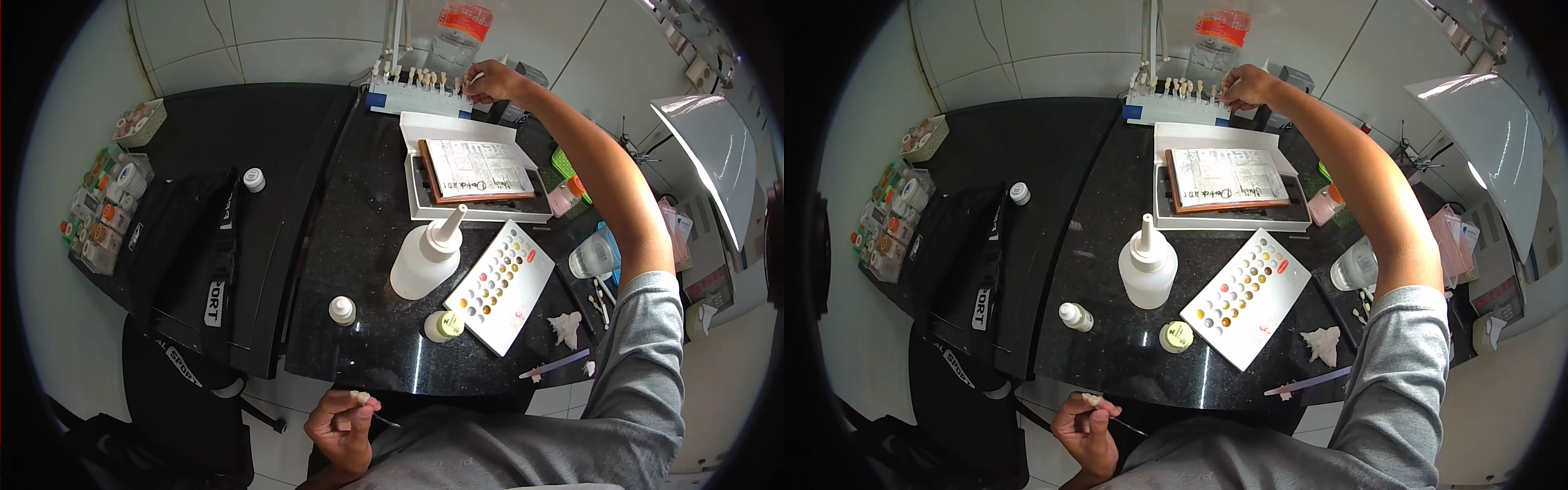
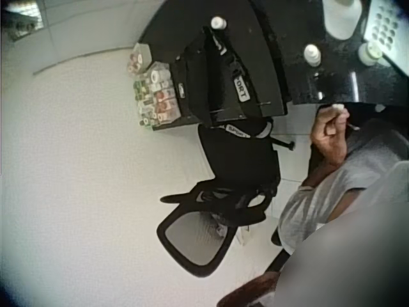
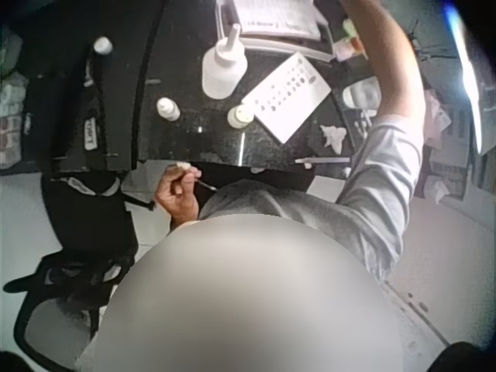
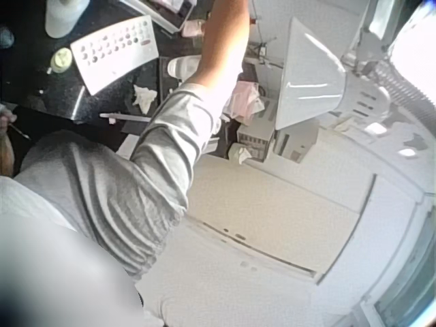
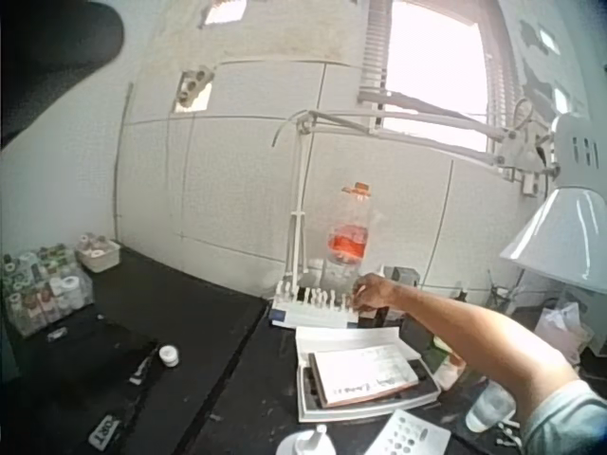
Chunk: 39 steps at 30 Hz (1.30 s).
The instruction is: The recorder is applying characterization stains and glaze to a dental crown or bridge to match the patient's natural teeth.
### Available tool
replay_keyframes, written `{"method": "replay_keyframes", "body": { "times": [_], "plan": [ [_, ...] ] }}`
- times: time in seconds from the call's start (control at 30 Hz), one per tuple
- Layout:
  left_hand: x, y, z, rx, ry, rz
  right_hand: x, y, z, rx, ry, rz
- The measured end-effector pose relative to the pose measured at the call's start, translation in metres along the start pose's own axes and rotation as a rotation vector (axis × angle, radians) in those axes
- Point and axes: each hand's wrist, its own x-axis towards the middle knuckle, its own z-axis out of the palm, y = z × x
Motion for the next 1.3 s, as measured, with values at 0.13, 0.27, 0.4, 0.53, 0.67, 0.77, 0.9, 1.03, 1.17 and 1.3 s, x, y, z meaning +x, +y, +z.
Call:
{"method": "replay_keyframes", "body": {
  "times": [0.13, 0.27, 0.4, 0.53, 0.67, 0.77, 0.9, 1.03, 1.17, 1.3],
  "plan": [
    [-0.001, 0.0, 0.0, 0.001, -0.002, 0.005, -0.006, -0.007, 0.001, 0.008, 0.012, 0.039],
    [-0.001, 0.001, -0.001, 0.003, -0.001, 0.021, -0.008, -0.013, 0.0, -0.015, 0.035, 0.068],
    [-0.003, 0.003, 0.0, -0.001, 0.001, 0.02, -0.004, -0.013, 0.007, -0.211, 0.224, -0.022],
    [-0.007, 0.004, -0.003, 0.005, -0.004, 0.004, -0.008, -0.014, 0.011, -0.025, 0.36, -0.074],
    [-0.009, 0.008, -0.005, -0.097, -0.07, 0.047, -0.023, -0.031, 0.009, -0.114, 0.537, -0.153],
    [-0.011, 0.013, -0.002, -0.119, -0.065, 0.076, -0.049, -0.058, 0.011, 0.066, 0.563, -0.192],
    [-0.017, 0.022, 0.007, -0.075, -0.14, 0.104, -0.136, -0.091, 0.026, 0.247, 0.434, -0.328],
    [-0.031, 0.028, 0.016, -0.123, -0.222, 0.057, -0.298, -0.122, 0.045, 0.211, 0.208, -0.367],
    [-0.044, 0.035, 0.038, -0.188, -0.397, -0.03, -0.425, -0.079, 0.105, 0.24, 0.252, -0.539],
    [-0.062, 0.024, 0.063, -0.171, -0.513, -0.248, -0.496, -0.041, 0.155, 0.263, 0.444, -0.445]
  ]
}}
